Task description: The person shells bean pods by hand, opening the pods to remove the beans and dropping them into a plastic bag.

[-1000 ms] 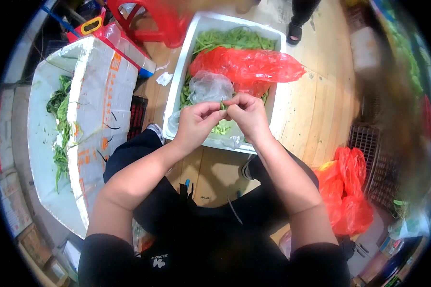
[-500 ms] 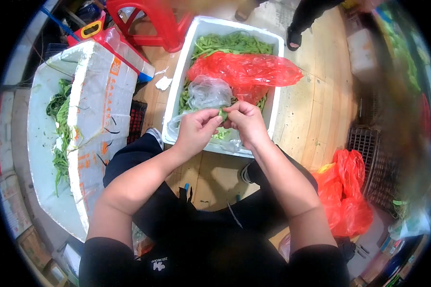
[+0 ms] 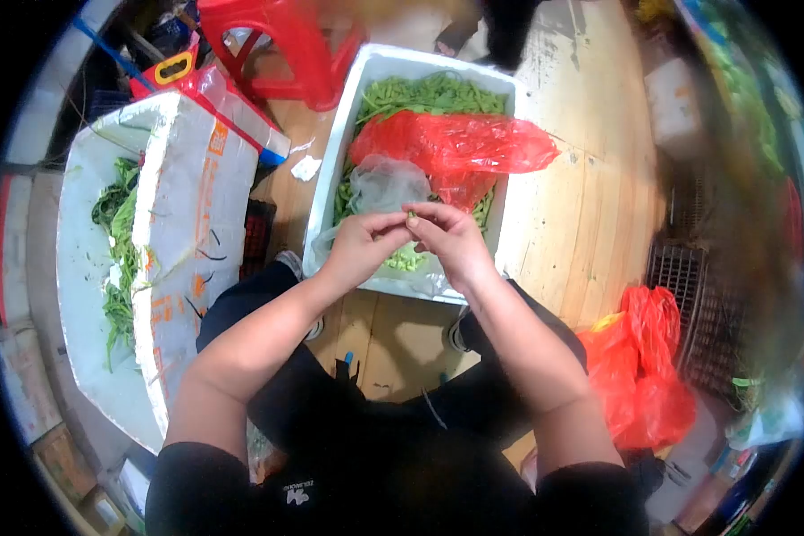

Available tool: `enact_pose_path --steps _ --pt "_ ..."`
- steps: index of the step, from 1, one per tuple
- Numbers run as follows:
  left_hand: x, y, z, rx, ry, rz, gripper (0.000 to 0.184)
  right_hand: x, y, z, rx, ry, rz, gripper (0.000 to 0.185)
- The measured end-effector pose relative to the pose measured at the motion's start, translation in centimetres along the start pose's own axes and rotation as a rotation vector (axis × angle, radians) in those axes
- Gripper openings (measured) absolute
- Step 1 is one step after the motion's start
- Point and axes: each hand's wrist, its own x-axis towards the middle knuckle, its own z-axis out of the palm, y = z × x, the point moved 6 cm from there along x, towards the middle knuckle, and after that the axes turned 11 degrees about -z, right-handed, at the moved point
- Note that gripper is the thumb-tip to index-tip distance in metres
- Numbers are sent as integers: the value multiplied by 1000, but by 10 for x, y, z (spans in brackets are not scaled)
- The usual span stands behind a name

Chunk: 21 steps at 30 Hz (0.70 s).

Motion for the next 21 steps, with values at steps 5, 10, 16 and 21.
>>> enact_pose_path --steps 5,10,16,21 --pt "67 -17 -5 568 -100 -88 91 3 -22 -26 256 296 -17 22" --pt "148 -28 1 1455 -97 -10 110 -5 -59 -33 382 326 16 23" --pt "190 -55 6 1488 49 -56 104 -5 -67 -35 414 328 49 22" --pt "191 -88 -4 1351 146 -38 94 -8 -67 -34 404 282 38 22"
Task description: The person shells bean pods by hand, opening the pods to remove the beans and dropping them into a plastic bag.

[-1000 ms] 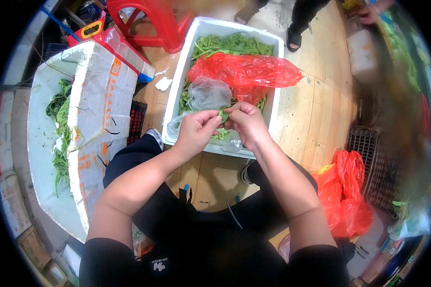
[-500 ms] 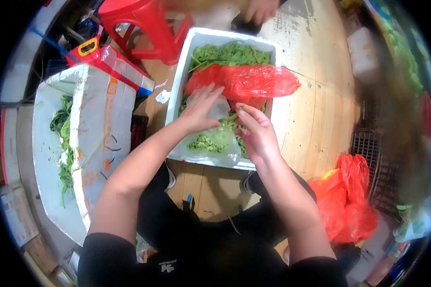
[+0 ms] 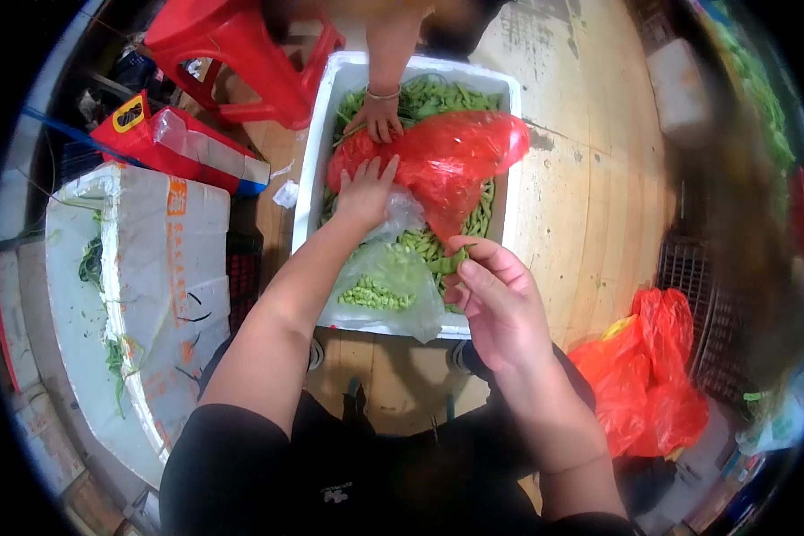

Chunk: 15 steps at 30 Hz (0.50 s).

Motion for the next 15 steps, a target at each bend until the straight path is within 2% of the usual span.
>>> enact_pose_path --steps 1,7,10,13,15 --pt "-5 -1 -3 7 70 8 87 0 -1 2 8 6 -8 22" --pt "-27 -24 0 -166 -87 -50 30 -1 -1 9 9 -45 -61 22" --pt "-49 -28 -23 -269 79 -71 20 0 -6 9 -24 -66 -141 22" --pt "-77 -34 -56 -408 163 -62 22 -1 -19 3 7 -49 -229 20" --pt "-97 -52 -77 -527 122 -127 20 -2 -35 -2 48 -28 -301 21"
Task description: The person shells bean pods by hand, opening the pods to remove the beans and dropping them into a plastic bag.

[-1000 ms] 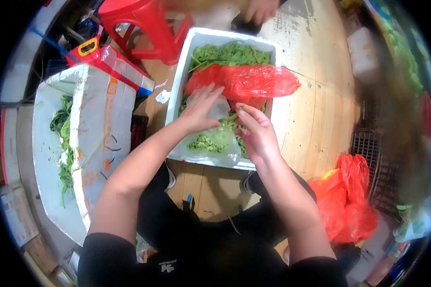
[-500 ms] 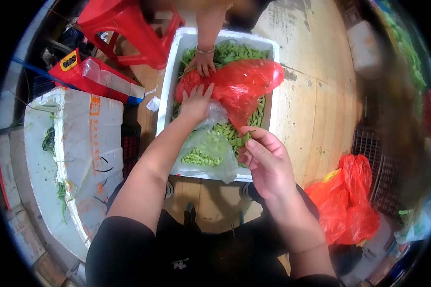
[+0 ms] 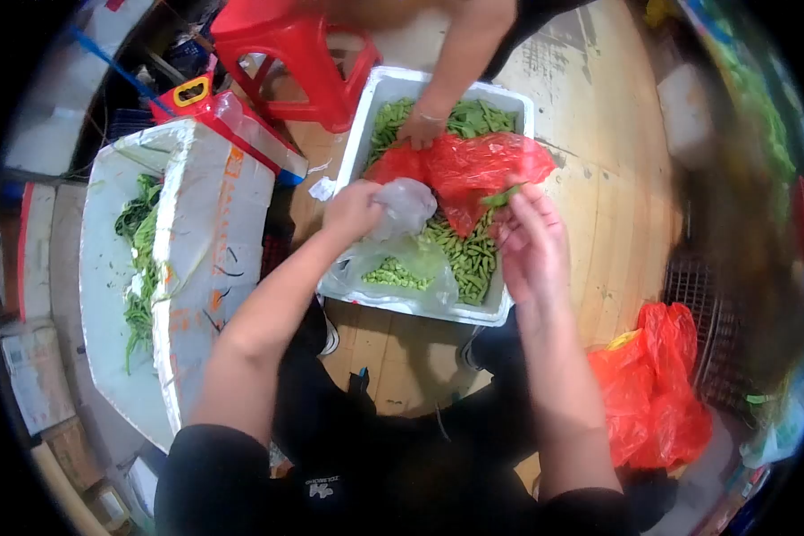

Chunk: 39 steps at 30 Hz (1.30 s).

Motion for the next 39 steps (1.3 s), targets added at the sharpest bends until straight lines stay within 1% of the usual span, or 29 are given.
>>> enact_pose_path --steps 1,3,4,5,6,7,8,9,10,12,13,15,18,20,21,23,24,26,27,29,31,32,33,34,35,37,39 --pt "-9 -5 -18 -57 -17 -39 19 1 -9 -2 19 11 -38 21" --pt "-38 -8 -76 -292 -30 -36 17 4 -21 -10 38 30 -94 22" --pt "-56 -22 -105 -552 -23 -40 18 4 -26 -14 48 40 -122 22" --pt "-83 -23 -149 -665 32 -70 19 4 -29 -16 42 54 -120 22" --pt "-106 -53 -191 -561 188 -230 20 4 -32 -18 39 66 -119 22" --pt "-130 -70 -232 -750 354 -182 20 3 -32 -20 36 79 -115 22" --pt "-158 -102 -277 -731 454 -180 21 3 -31 -21 38 58 -120 22" --pt "-187 -112 -314 -863 637 -112 22 3 -30 -21 33 46 -126 23" --pt "-217 -142 -353 -854 758 -131 22 2 -29 -21 28 35 -131 23" --pt "-266 -183 -402 -755 967 -107 28 -2 -26 -20 5 29 -137 24" --pt "-287 -220 -420 -666 1041 -133 29 -3 -23 -20 -3 23 -135 24" --pt "-314 -248 -433 -291 1074 -223 35 -4 -20 -21 -21 12 -137 24" --pt "-330 -308 -416 219 825 -745 51 -6 -14 -21 -50 16 -134 25" --pt "-325 -394 -388 272 634 -621 63 -5 -7 -25 -79 5 -111 25" --pt "-326 -368 -358 211 484 -863 67 -5 -5 -26 -95 -2 -98 25" --pt "-319 -360 -338 270 369 -884 67 -8 -5 -23 -121 -11 -85 25" --pt "-311 -346 -341 339 478 -742 62 -9 -5 -21 -134 -14 -77 25" --pt "-292 -292 -348 469 687 -445 53 -9 -4 -18 -150 -34 -72 24" --pt "-287 -253 -350 357 800 -365 45 -10 -3 -17 -157 -45 -68 24" --pt "-280 -153 -347 130 1013 -196 30 -9 1 -15 -142 -67 -36 25" --pt "-273 -77 -326 224 990 94 22 -11 6 -13 -132 -85 -7 26" --pt "-269 -43 -309 266 971 239 18 -12 9 -10 -133 -93 6 27" --pt "-262 -11 -290 214 904 388 19 -13 13 -7 -133 -101 19 28" --pt "-253 20 -269 174 810 463 20 -15 16 -2 -128 -149 40 31" --pt "-238 35 -249 40 728 470 19 -19 17 4 -146 -180 47 31" --pt "-212 77 -214 -49 552 431 19 -27 21 16 -186 -242 65 33" --pt "-176 94 -175 -327 300 368 20 -29 32 21 -200 -264 46 32"
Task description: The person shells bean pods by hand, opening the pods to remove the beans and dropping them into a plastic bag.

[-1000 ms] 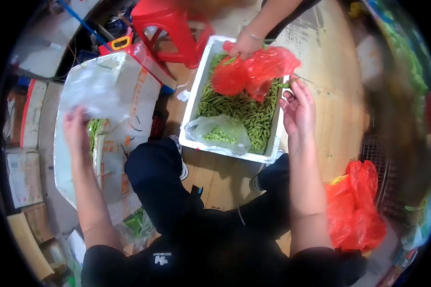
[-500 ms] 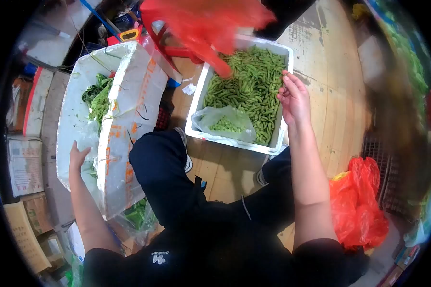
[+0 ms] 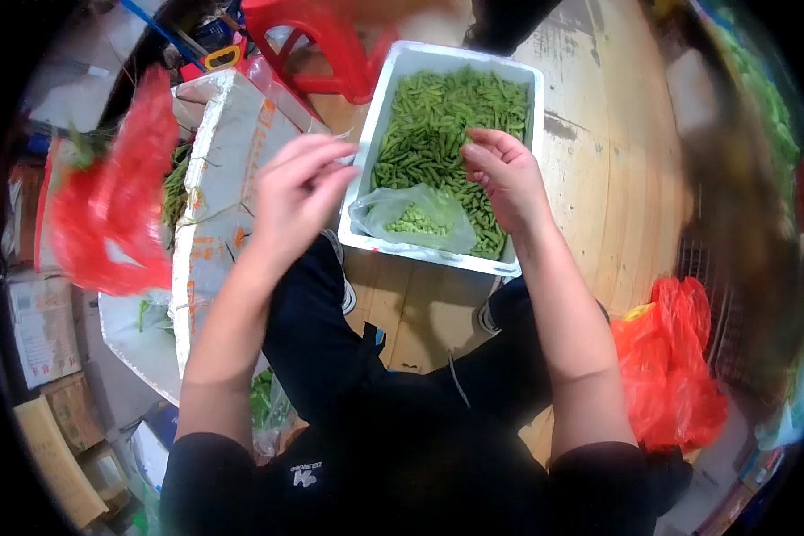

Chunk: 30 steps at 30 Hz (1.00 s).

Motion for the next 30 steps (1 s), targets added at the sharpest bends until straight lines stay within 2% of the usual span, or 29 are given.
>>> enact_pose_path --steps 1,3,6,9,13,20,23,30 --pt "10 1 21 11 -76 7 23 0 3 3 -26 -21 -5 31" --pt "26 -20 63 -189 -227 -119 33 3 8 8 -65 -34 10 24" --pt "32 -51 106 -508 -447 -436 33 8 13 14 -108 -35 -30 22" --pt "24 -79 125 -945 -504 -816 28 14 14 19 -332 -43 -110 18" --pt "25 -98 132 -1181 -548 -896 19 20 13 29 -486 -95 -175 16" --pt "27 -104 121 -1101 -451 -860 19 31 34 28 -378 -150 -108 16" --pt "28 -105 118 -1057 -389 -841 20 32 41 30 -134 -130 50 16" --pt "25 -108 122 -950 -353 -833 23 28 47 24 -187 -63 110 14"
